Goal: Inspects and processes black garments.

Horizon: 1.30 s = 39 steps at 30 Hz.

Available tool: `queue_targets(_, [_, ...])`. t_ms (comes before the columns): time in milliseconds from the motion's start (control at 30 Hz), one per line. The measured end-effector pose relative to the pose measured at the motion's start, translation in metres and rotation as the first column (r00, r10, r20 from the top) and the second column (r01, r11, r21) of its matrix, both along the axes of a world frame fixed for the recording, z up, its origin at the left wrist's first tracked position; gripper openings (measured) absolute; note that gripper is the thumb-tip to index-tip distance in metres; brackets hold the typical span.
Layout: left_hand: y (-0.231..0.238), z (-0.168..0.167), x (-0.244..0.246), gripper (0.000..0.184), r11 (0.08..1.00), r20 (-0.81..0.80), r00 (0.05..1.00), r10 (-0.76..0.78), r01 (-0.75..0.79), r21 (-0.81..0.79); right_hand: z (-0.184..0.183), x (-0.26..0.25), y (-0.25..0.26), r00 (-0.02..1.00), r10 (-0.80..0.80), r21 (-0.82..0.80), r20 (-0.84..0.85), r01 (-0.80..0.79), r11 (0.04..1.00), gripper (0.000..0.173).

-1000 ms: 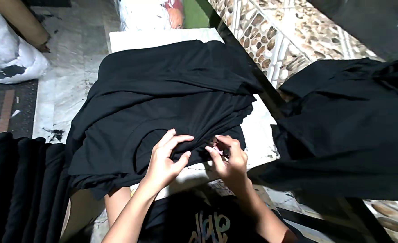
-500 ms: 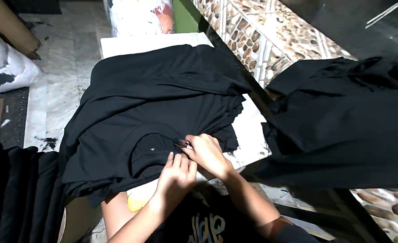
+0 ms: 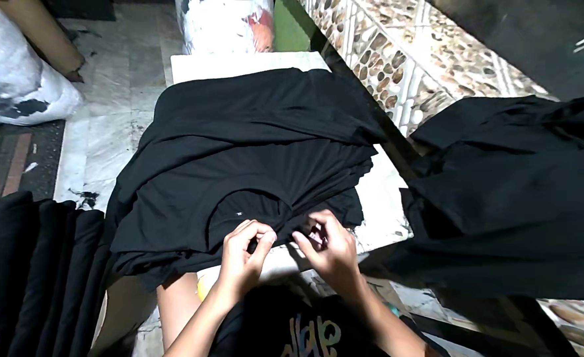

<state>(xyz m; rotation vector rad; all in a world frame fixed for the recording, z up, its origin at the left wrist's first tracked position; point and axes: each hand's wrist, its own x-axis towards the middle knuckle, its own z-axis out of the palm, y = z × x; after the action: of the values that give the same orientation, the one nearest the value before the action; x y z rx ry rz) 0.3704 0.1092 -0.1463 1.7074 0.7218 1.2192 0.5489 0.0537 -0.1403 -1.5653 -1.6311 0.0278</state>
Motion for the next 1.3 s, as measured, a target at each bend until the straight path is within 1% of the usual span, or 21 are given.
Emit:
queue_targets(100, [-0.005,-0.002,0.006,0.019,0.999,0.003,1.0,0.014,-0.014,0.045,0.006,-0.011,-0.003,0.964,-0.024,0.059,0.263,0.009,0.998,0.025])
queue_targets(233, [-0.006,-0.003,0.007,0.019,0.985,-0.059,0.998,0.003,0.008,0.173,0.012,-0.014,0.009,0.949,-0.056,0.034,0.31,0.048,0.998,0.031])
queue_targets(300, [-0.007,0.0,-0.007,0.026,0.942,-0.19,0.98,0.066,0.002,0.337,0.013,-0.007,0.012,0.955,-0.071,0.018,0.288,0.069,0.997,0.031])
queue_targets(333, [-0.009,0.006,-0.02,0.034,0.902,-0.34,0.921,0.188,-0.026,0.43,0.013,-0.001,0.013,0.956,-0.085,0.014,0.279,0.084,0.996,0.03])
queue_targets(400, [-0.011,0.025,-0.052,0.05,0.835,-0.626,0.629,0.462,-0.069,0.546,0.014,0.016,0.021,0.949,-0.11,-0.014,0.297,0.119,0.993,0.038])
queue_targets(467, [-0.01,0.042,-0.08,0.042,0.898,-0.836,0.333,0.437,-0.106,0.427,0.017,0.038,0.037,0.944,-0.06,-0.121,0.324,0.104,0.987,0.043])
queue_targets(500, [-0.007,0.049,-0.088,0.033,0.923,-0.88,0.28,0.384,-0.126,0.363,0.017,0.048,0.048,0.947,-0.008,-0.178,0.322,0.069,0.982,0.039])
queue_targets(533, [-0.003,0.055,-0.095,0.022,0.934,-0.884,0.3,0.357,-0.119,0.337,0.017,0.056,0.059,0.949,0.05,-0.208,0.311,0.016,0.978,0.033])
queue_targets(600, [0.013,0.064,-0.107,0.017,0.915,-0.789,0.47,0.395,-0.124,0.384,0.024,0.062,0.081,0.955,0.121,-0.182,0.27,-0.073,0.981,0.027])
queue_targets(667, [0.04,0.072,-0.115,0.03,0.868,-0.618,0.614,0.492,-0.291,0.402,0.034,0.067,0.101,0.976,0.048,-0.035,0.215,-0.042,0.999,0.023])
queue_targets(767, [0.061,0.073,-0.102,0.047,0.828,-0.491,0.667,0.56,-0.443,0.343,0.042,0.073,0.121,0.986,-0.144,0.136,0.081,0.132,0.982,0.029])
queue_targets(833, [0.049,0.055,-0.069,0.033,0.842,-0.476,0.703,0.528,-0.362,0.4,0.044,0.066,0.109,0.989,-0.137,0.099,0.054,0.131,0.986,0.033])
queue_targets(867, [0.04,0.041,-0.048,0.031,0.885,-0.536,0.716,0.447,-0.265,0.383,0.04,0.06,0.097,0.993,-0.107,0.063,0.046,0.104,0.993,0.035])
queue_targets(933, [0.023,0.016,-0.008,0.038,0.982,-0.678,0.724,0.131,-0.001,0.188,0.026,0.05,0.075,0.998,-0.062,0.024,0.006,0.062,0.998,0.038])
queue_targets(967, [0.016,0.008,0.006,0.04,0.987,-0.634,0.773,0.015,0.09,0.132,0.018,0.046,0.064,0.997,-0.067,0.021,-0.027,0.067,0.998,0.038])
queue_targets(1000, [0.01,0.001,0.015,0.039,0.983,-0.506,0.862,-0.037,0.123,0.137,0.011,0.043,0.055,0.996,-0.075,0.037,-0.057,0.077,0.996,0.036])
queue_targets(1033, [0.008,-0.001,0.02,0.036,0.98,-0.339,0.94,-0.046,0.107,0.166,0.006,0.042,0.046,0.992,-0.082,0.056,-0.093,0.087,0.995,0.034])
queue_targets(1100, [0.013,0.007,0.02,0.039,0.98,-0.112,0.993,-0.042,0.063,0.188,-0.002,0.04,0.031,0.978,-0.07,0.072,-0.195,0.085,0.994,0.032])
queue_targets(1167, [0.024,0.015,0.017,0.04,0.958,-0.119,0.993,-0.009,0.043,0.285,-0.007,0.035,0.02,0.959,-0.062,0.05,-0.275,0.079,0.996,0.033])
queue_targets(1233, [0.035,0.016,0.02,0.028,0.915,-0.158,0.985,0.063,0.007,0.404,-0.011,0.024,0.013,0.95,-0.073,0.0,-0.304,0.076,0.997,0.037])
queue_targets(1300, [0.042,0.011,0.022,0.013,0.908,-0.094,0.991,0.099,-0.051,0.416,-0.015,0.011,0.006,0.955,-0.058,-0.016,-0.291,0.056,0.998,0.039])
